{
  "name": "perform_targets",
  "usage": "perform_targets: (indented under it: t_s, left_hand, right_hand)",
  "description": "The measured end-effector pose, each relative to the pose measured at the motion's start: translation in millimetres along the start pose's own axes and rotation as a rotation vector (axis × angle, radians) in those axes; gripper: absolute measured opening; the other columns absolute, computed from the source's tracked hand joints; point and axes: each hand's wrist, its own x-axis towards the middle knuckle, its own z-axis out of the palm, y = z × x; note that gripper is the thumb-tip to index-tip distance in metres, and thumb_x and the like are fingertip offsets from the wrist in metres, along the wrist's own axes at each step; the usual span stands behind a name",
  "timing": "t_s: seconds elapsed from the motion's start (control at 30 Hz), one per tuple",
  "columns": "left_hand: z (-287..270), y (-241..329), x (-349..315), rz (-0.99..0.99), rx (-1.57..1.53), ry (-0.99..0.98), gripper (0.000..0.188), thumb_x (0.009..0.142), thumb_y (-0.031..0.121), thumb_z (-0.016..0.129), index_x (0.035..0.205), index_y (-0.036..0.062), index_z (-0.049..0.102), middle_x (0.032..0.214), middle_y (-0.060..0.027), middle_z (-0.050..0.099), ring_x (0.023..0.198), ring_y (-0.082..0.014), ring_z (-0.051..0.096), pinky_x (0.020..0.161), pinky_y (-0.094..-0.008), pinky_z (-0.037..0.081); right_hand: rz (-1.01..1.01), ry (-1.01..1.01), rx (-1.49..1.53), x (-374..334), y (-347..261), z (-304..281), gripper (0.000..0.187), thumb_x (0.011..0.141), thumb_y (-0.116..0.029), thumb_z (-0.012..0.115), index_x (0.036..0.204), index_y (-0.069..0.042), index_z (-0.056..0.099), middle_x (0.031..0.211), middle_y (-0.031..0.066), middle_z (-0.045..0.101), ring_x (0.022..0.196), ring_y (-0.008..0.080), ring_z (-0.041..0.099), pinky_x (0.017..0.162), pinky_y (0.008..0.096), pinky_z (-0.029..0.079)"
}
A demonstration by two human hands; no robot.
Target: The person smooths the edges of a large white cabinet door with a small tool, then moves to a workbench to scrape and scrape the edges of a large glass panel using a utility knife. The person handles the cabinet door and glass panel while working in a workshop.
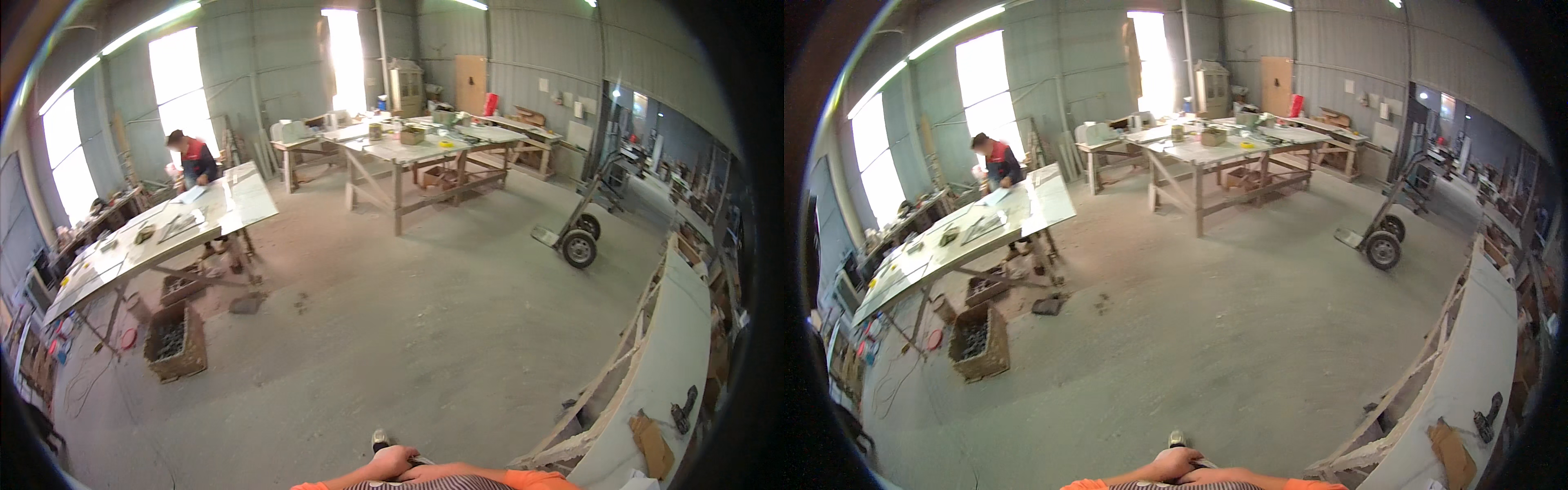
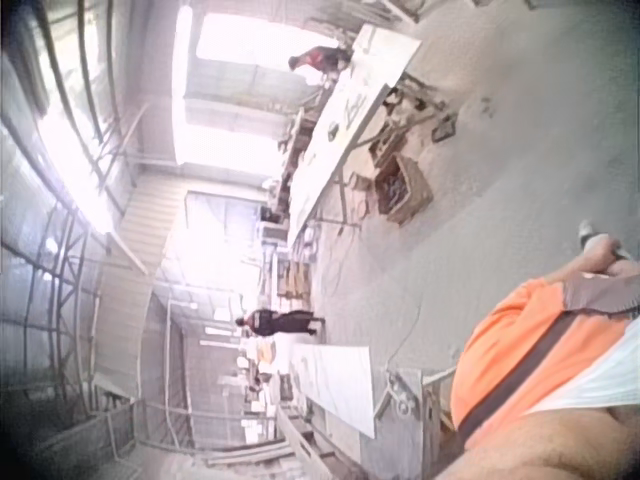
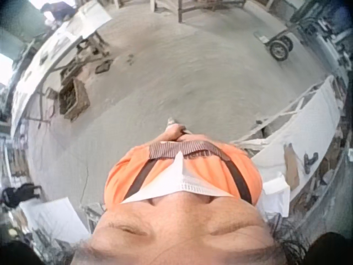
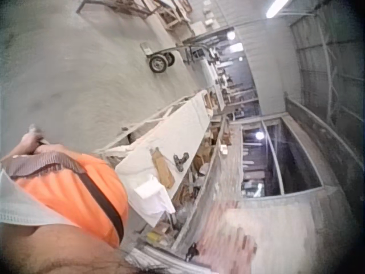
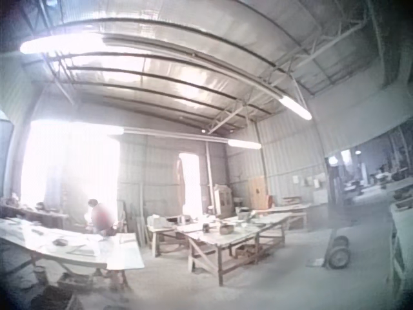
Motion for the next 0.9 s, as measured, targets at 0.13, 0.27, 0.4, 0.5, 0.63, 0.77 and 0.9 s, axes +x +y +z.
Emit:
perform_targets:
  t_s: [0.13,0.27,0.4,0.5,0.63,0.77,0.9]
  left_hand:
    - [-46,-6,85,0.183,0.013,-0.064,0.033,0.084,0.028,0.06,0.111,0.0105,0.069,0.096,-0.0177,0.072,0.092,-0.0365,0.068,0.077,-0.0447,0.053]
    - [-102,1,172,0.315,0.055,-0.111,0.033,0.083,0.026,0.061,0.11,0.01,0.069,0.098,-0.0188,0.071,0.094,-0.0378,0.067,0.079,-0.0457,0.052]
    - [-142,18,242,0.406,0.113,-0.251,0.035,0.082,0.026,0.063,0.112,0.0086,0.068,0.109,-0.0204,0.068,0.104,-0.0379,0.063,0.085,-0.0457,0.05]
    - [-156,15,293,0.532,-0.016,-0.422,0.038,0.085,0.029,0.063,0.117,0.0064,0.066,0.121,-0.0194,0.064,0.114,-0.0357,0.06,0.092,-0.0428,0.049]
    - [-147,-4,340,0.329,-0.541,-0.844,0.046,0.093,0.036,0.06,0.127,0.0051,0.062,0.134,-0.0149,0.06,0.123,-0.032,0.056,0.103,-0.0393,0.044]
    - [-163,-10,406,0.308,-0.341,-0.803,0.047,0.094,0.036,0.059,0.128,0.0048,0.061,0.134,-0.0148,0.059,0.124,-0.0315,0.055,0.104,-0.0393,0.044]
    - [-205,-4,474,0.246,-0.208,-0.709,0.047,0.094,0.037,0.058,0.129,0.0046,0.06,0.135,-0.0146,0.059,0.125,-0.031,0.054,0.104,-0.0392,0.043]
  right_hand:
    - [0.088,0.004,-0.111,-2,-23,-70,0.039,0.098,-0.025,0.057,0.129,-0.001,0.06,0.13,0.0091,0.062,0.122,0.0202,0.055,0.105,0.0331,0.041]
    - [0.203,0.083,0.132,-12,-69,-147,0.04,0.103,-0.025,0.047,0.136,-0.004,0.055,0.139,0.0084,0.056,0.131,0.0193,0.048,0.113,0.0334,0.034]
    - [0.038,0.105,0.21,-17,-98,-185,0.04,0.103,-0.024,0.049,0.137,-0.003,0.053,0.137,0.0084,0.058,0.127,0.0184,0.052,0.108,0.0324,0.039]
    - [0.08,0.168,0.339,-23,-109,-216,0.041,0.103,-0.024,0.049,0.138,-0.002,0.052,0.137,0.0088,0.057,0.127,0.0175,0.053,0.107,0.0316,0.041]
    - [0.163,0.343,0.561,-37,-107,-274,0.042,0.104,-0.024,0.05,0.139,-0.001,0.05,0.138,0.0094,0.056,0.126,0.0162,0.053,0.105,0.0305,0.042]
    - [-0.015,0.902,0.403,-57,-80,-354,0.046,0.102,-0.026,0.055,0.141,-0.003,0.049,0.132,0.0109,0.06,0.125,0.0206,0.055,0.106,0.0324,0.042]
    - [-0.11,1.065,0.155,-68,-54,-444,0.053,0.103,-0.034,0.052,0.145,-0.002,0.043,0.138,0.0131,0.056,0.129,0.0236,0.051,0.108,0.0345,0.04]
